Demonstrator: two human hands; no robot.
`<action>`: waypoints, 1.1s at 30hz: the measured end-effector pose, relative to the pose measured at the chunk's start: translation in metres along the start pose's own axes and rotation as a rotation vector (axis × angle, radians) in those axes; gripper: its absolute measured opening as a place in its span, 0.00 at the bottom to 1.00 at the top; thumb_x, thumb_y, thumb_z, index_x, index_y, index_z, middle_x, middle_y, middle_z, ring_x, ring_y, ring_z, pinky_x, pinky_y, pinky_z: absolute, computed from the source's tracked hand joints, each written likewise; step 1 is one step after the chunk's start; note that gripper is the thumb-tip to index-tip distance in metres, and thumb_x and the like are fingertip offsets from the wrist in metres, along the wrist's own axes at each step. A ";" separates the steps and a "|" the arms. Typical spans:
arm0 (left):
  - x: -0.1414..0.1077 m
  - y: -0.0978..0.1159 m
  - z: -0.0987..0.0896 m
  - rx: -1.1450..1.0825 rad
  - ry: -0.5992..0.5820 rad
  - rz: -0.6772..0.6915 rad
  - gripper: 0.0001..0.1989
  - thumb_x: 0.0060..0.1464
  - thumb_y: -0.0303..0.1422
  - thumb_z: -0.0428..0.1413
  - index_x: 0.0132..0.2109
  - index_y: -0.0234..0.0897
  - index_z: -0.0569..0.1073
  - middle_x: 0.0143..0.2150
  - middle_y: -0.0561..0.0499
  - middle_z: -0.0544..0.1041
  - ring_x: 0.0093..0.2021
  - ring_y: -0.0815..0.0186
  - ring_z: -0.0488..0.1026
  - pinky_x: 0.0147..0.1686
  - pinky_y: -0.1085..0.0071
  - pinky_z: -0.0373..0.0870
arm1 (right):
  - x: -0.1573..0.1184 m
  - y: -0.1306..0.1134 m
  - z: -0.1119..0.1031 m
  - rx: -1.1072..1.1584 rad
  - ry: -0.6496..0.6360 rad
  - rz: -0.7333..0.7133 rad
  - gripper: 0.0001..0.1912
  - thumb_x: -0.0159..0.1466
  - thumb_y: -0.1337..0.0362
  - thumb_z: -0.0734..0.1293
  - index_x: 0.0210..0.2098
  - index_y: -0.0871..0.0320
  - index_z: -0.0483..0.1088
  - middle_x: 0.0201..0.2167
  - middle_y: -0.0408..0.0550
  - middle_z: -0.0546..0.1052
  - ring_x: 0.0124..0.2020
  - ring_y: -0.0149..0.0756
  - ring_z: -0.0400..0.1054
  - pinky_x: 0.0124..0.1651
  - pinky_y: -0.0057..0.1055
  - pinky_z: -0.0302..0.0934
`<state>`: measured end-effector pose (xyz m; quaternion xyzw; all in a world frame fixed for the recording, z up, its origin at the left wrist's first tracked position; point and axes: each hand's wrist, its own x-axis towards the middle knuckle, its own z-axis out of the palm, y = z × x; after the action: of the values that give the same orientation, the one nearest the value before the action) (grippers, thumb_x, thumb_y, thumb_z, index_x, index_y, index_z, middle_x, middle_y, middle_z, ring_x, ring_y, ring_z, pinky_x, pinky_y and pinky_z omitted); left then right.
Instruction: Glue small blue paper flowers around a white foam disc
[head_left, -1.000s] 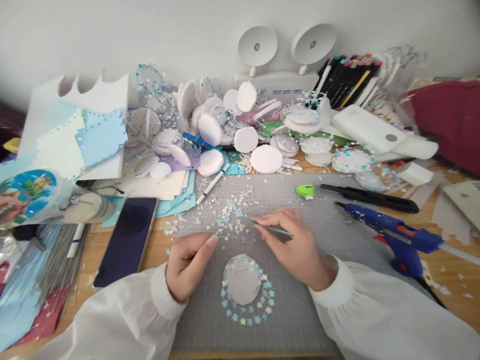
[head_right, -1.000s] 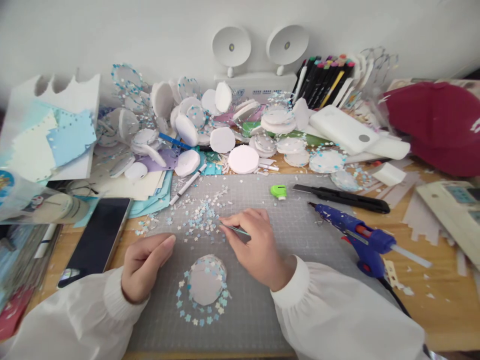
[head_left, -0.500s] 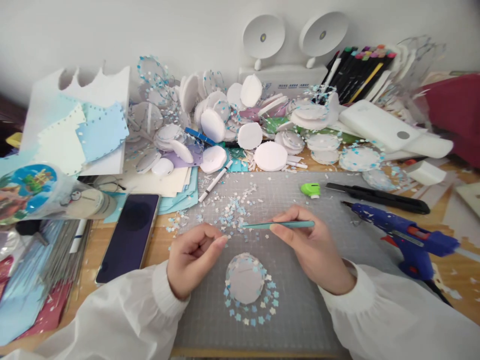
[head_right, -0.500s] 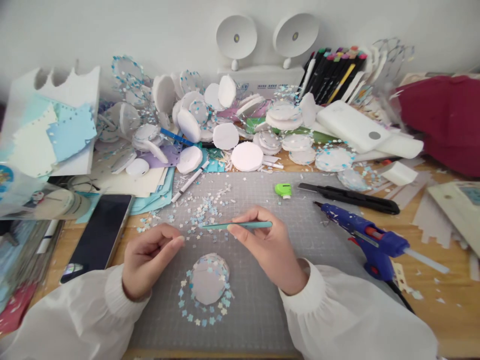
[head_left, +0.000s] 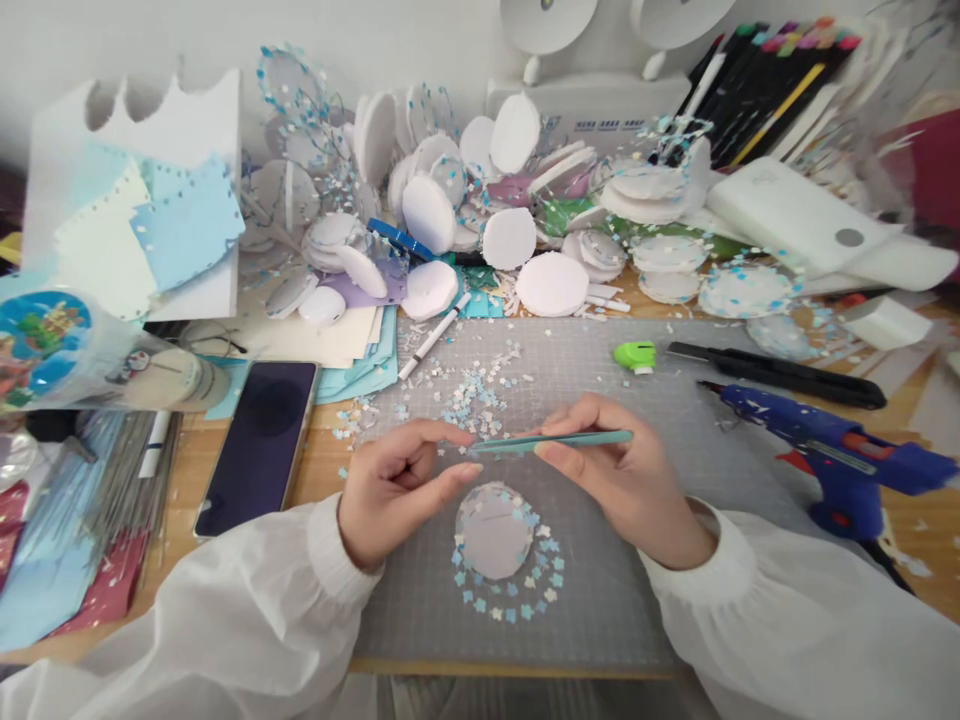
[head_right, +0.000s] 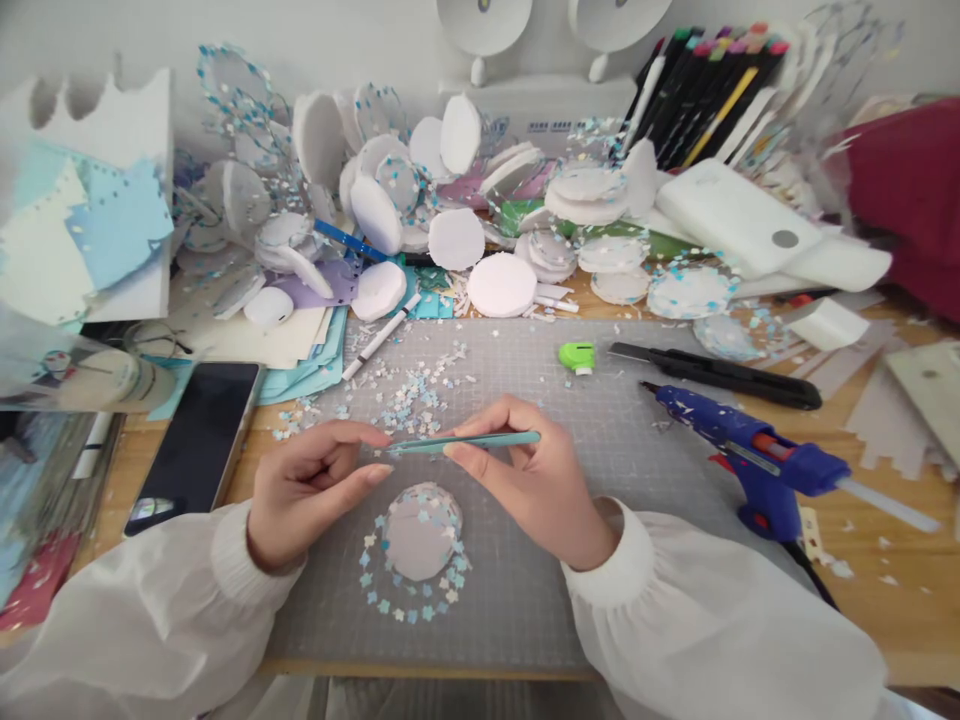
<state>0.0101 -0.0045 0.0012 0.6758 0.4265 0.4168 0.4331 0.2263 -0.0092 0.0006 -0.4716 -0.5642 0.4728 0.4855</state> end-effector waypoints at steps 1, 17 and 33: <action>0.000 0.000 0.000 0.002 0.001 0.009 0.08 0.52 0.27 0.61 0.41 0.35 0.76 0.19 0.63 0.46 0.17 0.76 0.44 0.16 0.76 0.43 | 0.000 -0.001 0.000 0.001 -0.009 -0.003 0.05 0.59 0.60 0.71 0.30 0.52 0.71 0.29 0.44 0.77 0.33 0.35 0.74 0.36 0.31 0.70; -0.002 -0.001 0.000 0.023 0.126 -0.064 0.06 0.61 0.30 0.52 0.36 0.36 0.73 0.18 0.60 0.56 0.18 0.74 0.51 0.18 0.76 0.49 | -0.002 0.001 0.000 -0.156 -0.062 -0.161 0.06 0.60 0.69 0.69 0.33 0.53 0.69 0.32 0.44 0.77 0.36 0.36 0.73 0.40 0.35 0.67; -0.003 -0.006 0.001 -0.260 0.189 -0.119 0.12 0.65 0.30 0.45 0.35 0.35 0.70 0.18 0.59 0.53 0.19 0.73 0.50 0.22 0.73 0.48 | -0.002 0.014 0.006 -0.401 -0.318 -0.464 0.08 0.61 0.73 0.67 0.36 0.54 0.66 0.36 0.42 0.80 0.33 0.31 0.70 0.46 0.40 0.55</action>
<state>0.0089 -0.0058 -0.0051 0.5455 0.4470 0.5038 0.4987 0.2216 -0.0104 -0.0140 -0.3371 -0.8068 0.2972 0.3835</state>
